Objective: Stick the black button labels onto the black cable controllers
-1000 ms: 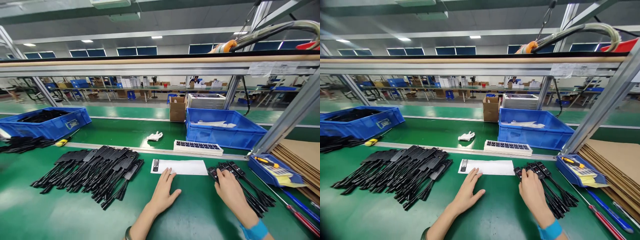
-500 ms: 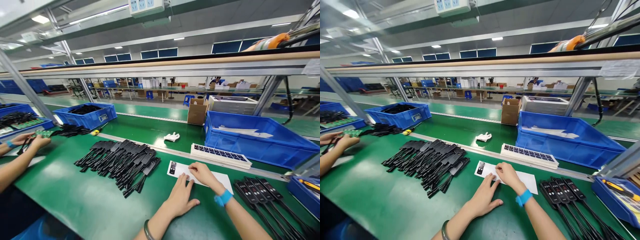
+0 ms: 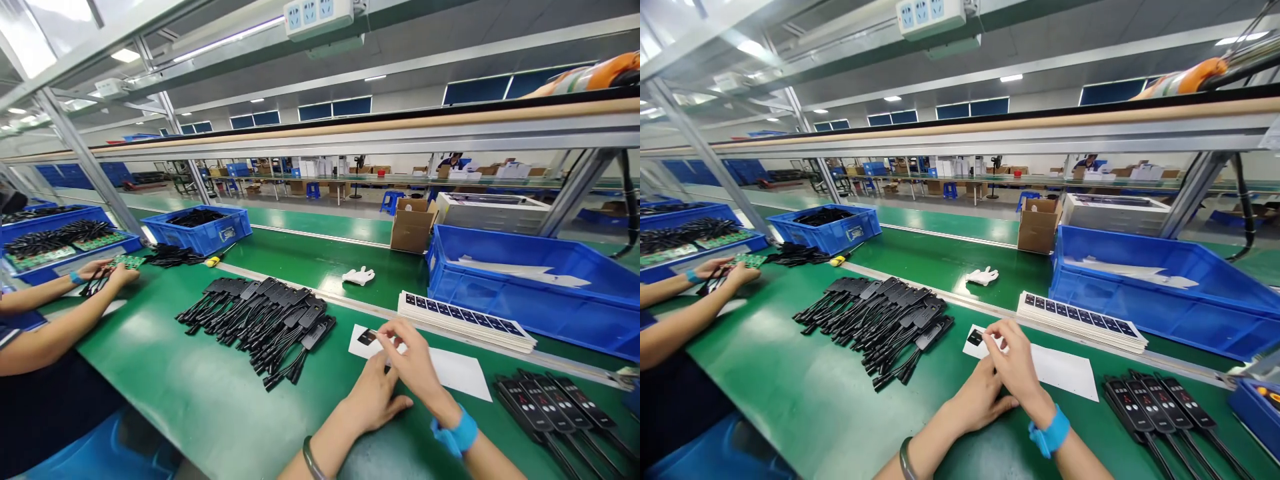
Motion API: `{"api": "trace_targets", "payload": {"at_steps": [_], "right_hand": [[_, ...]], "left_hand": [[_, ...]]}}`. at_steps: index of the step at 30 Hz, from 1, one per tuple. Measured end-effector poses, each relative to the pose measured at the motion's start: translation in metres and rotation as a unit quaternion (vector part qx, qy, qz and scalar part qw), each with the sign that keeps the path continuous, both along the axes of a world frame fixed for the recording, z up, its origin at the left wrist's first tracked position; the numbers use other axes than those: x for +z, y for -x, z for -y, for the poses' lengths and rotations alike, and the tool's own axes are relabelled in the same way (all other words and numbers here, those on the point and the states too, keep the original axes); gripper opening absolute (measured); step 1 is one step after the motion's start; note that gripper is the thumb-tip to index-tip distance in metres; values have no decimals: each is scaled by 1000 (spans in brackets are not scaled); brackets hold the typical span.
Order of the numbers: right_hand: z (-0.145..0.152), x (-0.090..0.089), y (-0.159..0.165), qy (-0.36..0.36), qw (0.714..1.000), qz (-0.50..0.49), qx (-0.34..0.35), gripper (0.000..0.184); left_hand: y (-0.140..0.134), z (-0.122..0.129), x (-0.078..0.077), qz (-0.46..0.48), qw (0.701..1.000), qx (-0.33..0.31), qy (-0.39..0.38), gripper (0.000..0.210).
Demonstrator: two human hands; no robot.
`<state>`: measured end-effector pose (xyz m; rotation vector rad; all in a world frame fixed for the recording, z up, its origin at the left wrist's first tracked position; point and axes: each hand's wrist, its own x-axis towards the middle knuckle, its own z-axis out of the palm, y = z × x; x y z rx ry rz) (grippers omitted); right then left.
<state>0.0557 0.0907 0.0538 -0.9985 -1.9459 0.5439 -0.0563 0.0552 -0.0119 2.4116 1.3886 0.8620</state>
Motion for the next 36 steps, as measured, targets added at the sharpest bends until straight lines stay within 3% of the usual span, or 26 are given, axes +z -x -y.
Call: {"api": "trace_targets", "payload": {"at_steps": [3, 6, 8, 11, 15, 17, 19, 21, 24, 27, 32, 36], "right_hand": [[24, 10, -31, 12, 997, -75, -19, 15], [44, -1, -61, 43, 995, -77, -48, 15], [53, -15, -75, 55, 994, -70, -63, 16], [62, -35, -86, 75, 991, -85, -75, 18], [67, -47, -88, 134, 979, -131, -78, 20], [68, -47, -88, 158, 972, -159, -71, 21], [69, -45, -87, 174, 964, -193, -65, 23], [69, -44, -87, 187, 955, -223, -61, 25], [68, -44, -86, 209, 943, -254, -57, 26], [68, -43, -86, 226, 934, -270, -60, 27], [69, -36, -83, 240, 932, -256, -91, 29], [71, -33, -80, 247, 934, -232, -109, 34]], "left_hand": [[25, -12, 11, -20, 980, 195, -31, 50], [64, -20, 25, -7, 924, 380, -41, 50], [86, -20, 31, -5, 893, 448, -39, 51], [102, -16, 36, -11, 880, 474, -34, 50], [87, -8, 38, 18, 909, 415, -32, 53], [70, -4, 38, 100, 933, 344, -8, 49], [52, 2, 36, 217, 939, 259, 62, 40], [32, 9, 34, 336, 909, 171, 178, 34], [5, 21, 30, 478, 807, 58, 342, 39], [-14, 33, 27, 534, 727, 1, 431, 43], [-27, 45, 25, 522, 683, -64, 508, 46], [-30, 49, 25, 513, 658, -75, 546, 50]]}}
